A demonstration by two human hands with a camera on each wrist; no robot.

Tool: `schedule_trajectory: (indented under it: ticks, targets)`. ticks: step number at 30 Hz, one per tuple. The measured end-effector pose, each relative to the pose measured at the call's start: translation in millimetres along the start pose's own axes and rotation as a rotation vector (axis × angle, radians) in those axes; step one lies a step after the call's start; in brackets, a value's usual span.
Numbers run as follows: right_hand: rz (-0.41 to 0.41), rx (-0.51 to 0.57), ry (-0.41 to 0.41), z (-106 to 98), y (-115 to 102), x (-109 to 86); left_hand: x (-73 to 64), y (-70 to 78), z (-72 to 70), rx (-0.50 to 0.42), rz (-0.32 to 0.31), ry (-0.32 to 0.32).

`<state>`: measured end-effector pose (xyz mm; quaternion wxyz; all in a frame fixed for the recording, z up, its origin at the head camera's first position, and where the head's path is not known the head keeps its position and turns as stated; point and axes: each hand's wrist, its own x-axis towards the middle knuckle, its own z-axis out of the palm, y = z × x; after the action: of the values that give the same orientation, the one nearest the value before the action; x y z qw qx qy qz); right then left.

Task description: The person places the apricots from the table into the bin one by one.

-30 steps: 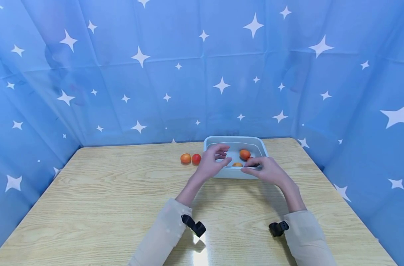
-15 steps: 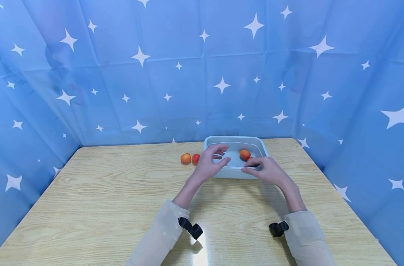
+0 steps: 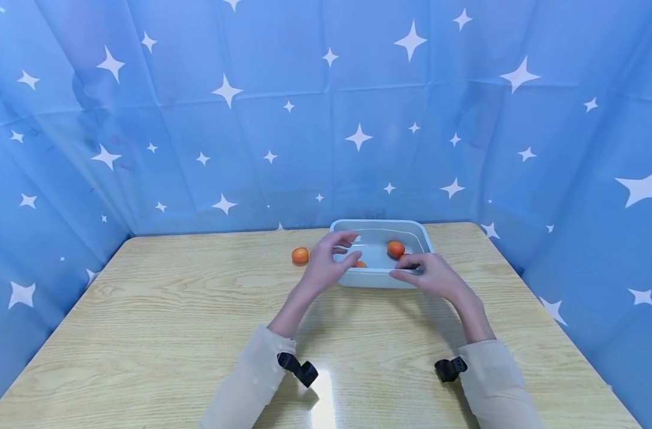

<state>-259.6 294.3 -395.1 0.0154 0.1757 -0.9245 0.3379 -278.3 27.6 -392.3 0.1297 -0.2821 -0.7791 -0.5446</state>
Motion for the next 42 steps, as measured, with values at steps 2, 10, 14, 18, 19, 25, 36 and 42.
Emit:
schedule_trajectory:
  ticks: [2, 10, 14, 18, 19, 25, 36, 42]
  targets:
    - [0.004, -0.005, -0.001, 0.3, 0.6, -0.1, -0.7, -1.4, -3.1, 0.008, -0.005, 0.002]
    - [-0.008, -0.004, 0.001, 0.1, 1.8, 0.3, -1.5, -6.0, -18.4, 0.036, -0.044, 0.003]
    - [-0.008, 0.002, 0.001, -0.9, 2.1, 0.3, -1.6, -8.5, -24.1, 0.045, -0.054, 0.014]
    - [-0.004, 0.002, -0.001, -1.3, 2.3, 0.1, -2.7, -9.4, -29.0, 0.061, -0.067, 0.018]
    - [-0.005, 0.001, -0.001, -1.2, 2.3, 0.1, -3.2, -9.8, -30.1, 0.062, -0.071, 0.018]
    - [-0.016, -0.001, 0.002, -0.3, 3.0, 0.6, -5.4, -15.3, -36.7, 0.055, -0.098, 0.028]
    - [-0.017, -0.005, 0.004, -0.7, 2.0, 1.0, -4.8, -25.2, -49.6, 0.082, -0.091, 0.058]
    - [-0.012, -0.006, 0.002, -0.3, 2.1, 0.8, -5.9, -31.9, -56.2, 0.104, -0.105, 0.078]
